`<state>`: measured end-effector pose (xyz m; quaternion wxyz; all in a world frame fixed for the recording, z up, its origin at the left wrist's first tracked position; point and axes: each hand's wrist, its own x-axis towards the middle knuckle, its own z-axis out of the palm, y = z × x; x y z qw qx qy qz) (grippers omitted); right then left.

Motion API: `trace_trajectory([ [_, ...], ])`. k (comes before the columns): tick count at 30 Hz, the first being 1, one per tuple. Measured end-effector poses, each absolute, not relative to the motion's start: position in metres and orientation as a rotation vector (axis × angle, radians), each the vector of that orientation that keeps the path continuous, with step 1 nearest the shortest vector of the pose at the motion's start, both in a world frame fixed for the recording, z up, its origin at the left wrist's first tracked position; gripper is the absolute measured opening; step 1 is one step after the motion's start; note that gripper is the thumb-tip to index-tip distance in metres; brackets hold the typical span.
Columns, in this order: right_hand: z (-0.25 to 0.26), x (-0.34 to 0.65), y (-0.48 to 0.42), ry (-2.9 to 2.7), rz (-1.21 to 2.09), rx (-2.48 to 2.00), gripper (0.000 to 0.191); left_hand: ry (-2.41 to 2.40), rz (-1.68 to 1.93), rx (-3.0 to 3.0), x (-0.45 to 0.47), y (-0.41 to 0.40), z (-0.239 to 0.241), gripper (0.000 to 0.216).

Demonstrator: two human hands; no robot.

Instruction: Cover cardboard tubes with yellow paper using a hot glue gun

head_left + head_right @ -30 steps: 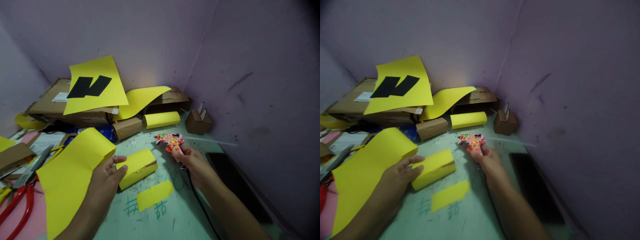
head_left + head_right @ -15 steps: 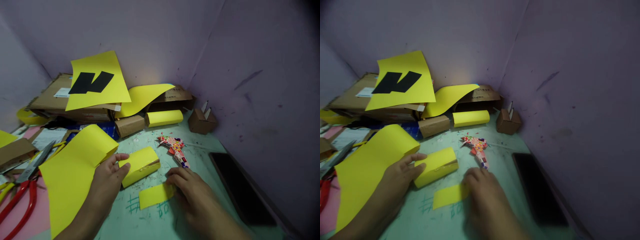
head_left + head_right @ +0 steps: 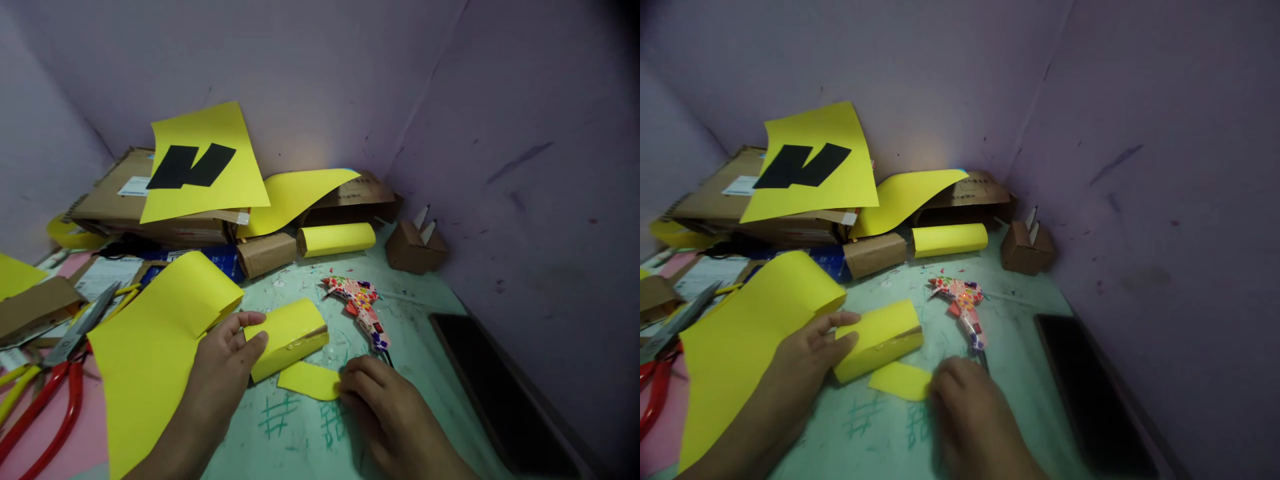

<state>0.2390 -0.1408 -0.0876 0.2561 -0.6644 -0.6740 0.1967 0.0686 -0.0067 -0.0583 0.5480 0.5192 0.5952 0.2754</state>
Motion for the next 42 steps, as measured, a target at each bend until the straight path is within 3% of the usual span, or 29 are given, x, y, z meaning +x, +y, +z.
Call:
trace_trajectory([
  [9, -0.063, 0.244, -0.118, -1.67, 0.684, -1.587, 0.025, 1.339, 0.614, 1.175, 0.066, -0.006, -0.062, 0.043],
  [18, -0.076, 0.252, -0.108, -1.754, 0.344, -1.334, 0.028, 1.344, 0.617, 1.239, 0.062, -0.005, -0.064, 0.039],
  [27, -0.085, 0.254, -0.109, -1.881, 0.02, -1.401, 0.028, 1.334, 0.675, 1.189, 0.066, -0.007, -0.062, 0.038],
  [35, -0.08, 0.25, -0.105, -1.708, 0.295, -1.332, 0.024, 1.36, 0.688, 1.234, 0.066, -0.007, -0.06, 0.037],
  [39, -0.07, 0.244, -0.103, -1.406, 0.69, -1.372, 0.007, 1.351, 0.711, 1.203, 0.068, -0.007, -0.059, 0.037],
  [42, -0.068, 0.243, -0.103, -1.152, 0.998, -1.403, 0.016, 1.353, 0.711, 1.2, 0.068, -0.008, -0.059, 0.037],
])
